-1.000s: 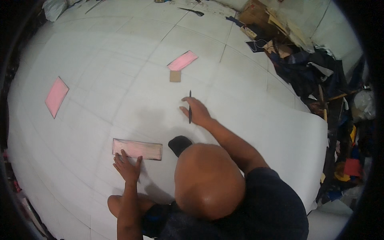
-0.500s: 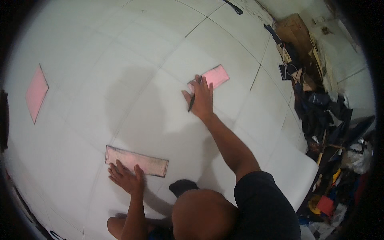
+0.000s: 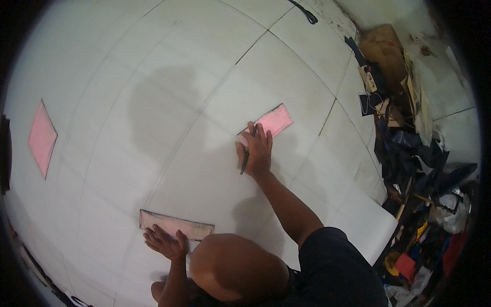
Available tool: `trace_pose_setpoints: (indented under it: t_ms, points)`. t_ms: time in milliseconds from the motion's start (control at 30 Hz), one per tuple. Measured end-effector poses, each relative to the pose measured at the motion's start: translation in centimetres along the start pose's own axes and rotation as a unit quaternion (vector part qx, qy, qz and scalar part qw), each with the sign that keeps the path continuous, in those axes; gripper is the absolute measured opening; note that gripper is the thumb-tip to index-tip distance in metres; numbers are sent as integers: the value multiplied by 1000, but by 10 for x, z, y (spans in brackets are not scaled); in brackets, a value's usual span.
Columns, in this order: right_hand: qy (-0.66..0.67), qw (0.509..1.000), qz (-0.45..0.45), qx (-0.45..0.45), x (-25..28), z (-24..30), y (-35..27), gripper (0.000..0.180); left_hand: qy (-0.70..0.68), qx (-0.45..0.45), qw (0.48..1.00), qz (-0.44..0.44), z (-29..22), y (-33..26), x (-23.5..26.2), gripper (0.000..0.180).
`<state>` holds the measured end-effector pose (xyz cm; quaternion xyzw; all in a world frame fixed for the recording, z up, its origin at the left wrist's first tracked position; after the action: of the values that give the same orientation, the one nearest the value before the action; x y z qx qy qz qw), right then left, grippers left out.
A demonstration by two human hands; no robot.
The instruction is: The person sits on the floor and uses a black pen to trace the outline of a rectangular pink paper template placed on the white tiled floor. The person repeatedly repositions the template and traces its edges to create a series of aligned rectangular outlines.
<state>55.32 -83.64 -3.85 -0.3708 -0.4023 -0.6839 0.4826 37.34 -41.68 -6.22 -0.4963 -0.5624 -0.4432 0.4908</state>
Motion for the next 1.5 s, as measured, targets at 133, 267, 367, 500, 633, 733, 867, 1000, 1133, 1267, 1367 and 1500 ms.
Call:
trace_pose_setpoints:
  t_ms: [133, 267, 367, 500, 633, 733, 867, 1000, 1133, 1267, 1367, 1500]
  points:
    - [-16, 1000, 13, -8, 2, 1, 4, 37, -10, 7, 1000, 2, -1, -1, -2, 88]
    - [-20, 1000, -9, 18, -1, 4, 3, 36, -18, 26, 999, 12, 3, -4, -3, 89]
    - [-20, 999, -8, 26, -8, -1, -2, 37, -39, 20, 999, 5, 2, 0, 4, 89]
    - [-49, 996, 55, 50, 2, -5, -34, 35, -88, 37, 995, 17, -2, 10, 14, 88]
    - [-39, 988, 83, 121, 23, 4, -103, 32, -120, 30, 992, 11, 3, 7, 18, 90]
    - [-46, 986, 81, 137, 44, -9, -156, 31, -90, -20, 995, 34, -16, -3, 23, 95]
    - [-82, 988, 66, 110, 65, -20, -198, 34, -113, -89, 988, 56, -50, -13, 17, 99]
    - [73, 986, 93, 118, 60, 34, -205, 40, -103, -55, 990, 83, -41, 4, 11, 103]
    - [158, 940, 170, 251, 20, 121, -231, 42, -67, -40, 989, 126, -33, 24, 15, 103]
    - [109, 930, 187, 296, -7, 163, -246, 39, -81, -52, 988, 125, -18, 27, 22, 104]
    - [111, 932, 184, 293, -9, 163, -244, 36, -96, -61, 985, 127, -10, 28, 23, 105]
    - [107, 934, 177, 292, -9, 160, -244, 34, -106, -76, 980, 149, -7, 33, 27, 102]
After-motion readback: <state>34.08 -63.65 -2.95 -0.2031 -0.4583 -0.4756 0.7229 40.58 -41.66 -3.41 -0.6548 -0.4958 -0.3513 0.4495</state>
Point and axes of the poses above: each hand's wrist, its own y-axis towards the middle knuckle, its own x-axis out of the back of the hand, z = x × y, the point moved 10 cm from there along y, towards the middle knuckle, and after that the axes turned 1 degree about -z, right-handed, at the moved point
